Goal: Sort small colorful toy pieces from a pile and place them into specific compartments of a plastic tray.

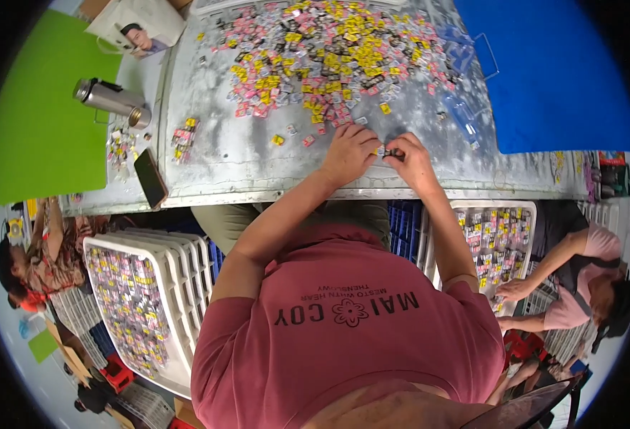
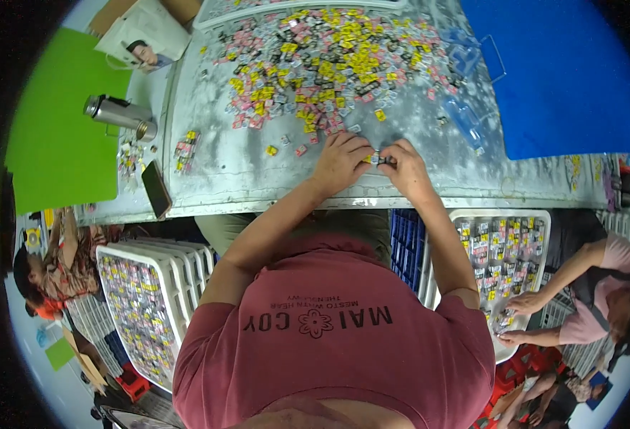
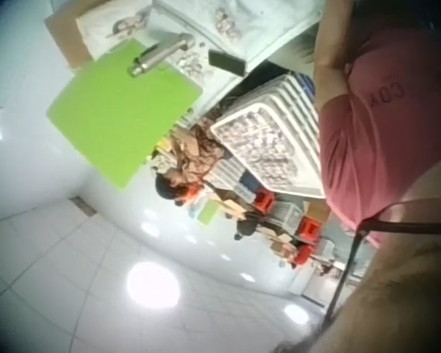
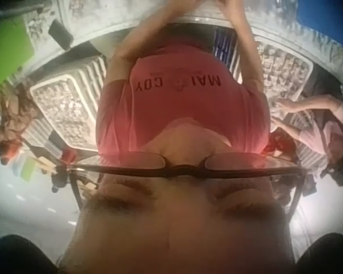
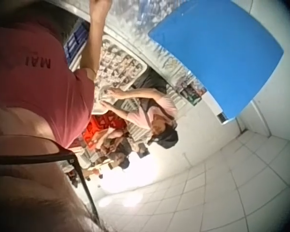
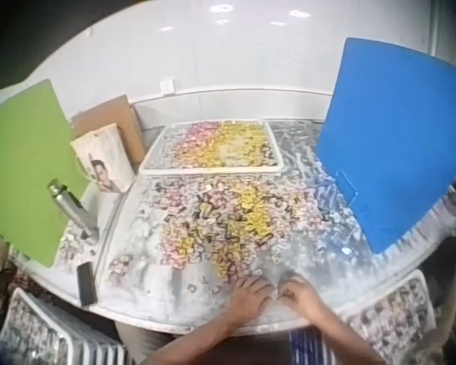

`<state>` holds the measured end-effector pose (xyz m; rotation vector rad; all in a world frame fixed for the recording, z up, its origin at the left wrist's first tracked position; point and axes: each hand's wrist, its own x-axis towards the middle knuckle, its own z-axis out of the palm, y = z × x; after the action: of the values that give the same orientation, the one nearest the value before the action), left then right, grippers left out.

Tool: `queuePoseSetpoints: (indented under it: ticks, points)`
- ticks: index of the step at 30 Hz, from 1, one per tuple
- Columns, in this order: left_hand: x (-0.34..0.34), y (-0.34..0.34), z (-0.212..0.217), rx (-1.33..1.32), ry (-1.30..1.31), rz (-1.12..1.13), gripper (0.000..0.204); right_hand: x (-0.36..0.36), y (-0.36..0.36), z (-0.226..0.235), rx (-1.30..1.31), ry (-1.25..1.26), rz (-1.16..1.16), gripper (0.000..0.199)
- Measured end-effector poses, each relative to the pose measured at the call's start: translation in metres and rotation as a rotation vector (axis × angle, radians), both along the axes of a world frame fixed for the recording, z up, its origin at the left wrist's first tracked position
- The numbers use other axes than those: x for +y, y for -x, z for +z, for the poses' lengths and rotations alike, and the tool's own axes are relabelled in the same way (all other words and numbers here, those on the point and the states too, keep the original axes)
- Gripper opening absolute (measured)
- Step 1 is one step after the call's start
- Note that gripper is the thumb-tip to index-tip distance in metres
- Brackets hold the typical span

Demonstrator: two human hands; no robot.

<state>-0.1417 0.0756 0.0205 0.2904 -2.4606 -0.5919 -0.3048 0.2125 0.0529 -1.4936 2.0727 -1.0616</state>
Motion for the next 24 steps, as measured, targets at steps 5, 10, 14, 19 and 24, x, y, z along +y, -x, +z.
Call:
queuePoseSetpoints:
  ticks: [5, 10, 14, 19, 24]
  points:
    - [-0.007, -0.047, 0.011, 0.096, -0.032, 0.089, 0.032, -0.019, 0.0, 0.029, 0.047, -0.067, 0.05, 0.027]
    - [-0.039, -0.119, 0.005, 0.092, -0.166, 0.607, 0.038, -0.065, -0.038, 0.018, 0.066, -0.059, 0.179, 0.026]
    - [-0.052, -0.134, -0.003, 0.047, -0.145, 0.63, 0.04, -0.097, -0.091, -0.002, 0.323, 0.16, 0.242, 0.025]
    - [-0.074, -0.13, -0.006, 0.035, -0.216, 0.423, 0.038, -0.116, -0.113, -0.014, 0.35, 0.168, 0.21, 0.025]
    - [-0.089, -0.125, -0.005, -0.032, -0.265, 0.33, 0.039, -0.124, -0.107, -0.019, 0.327, 0.249, 0.209, 0.016]
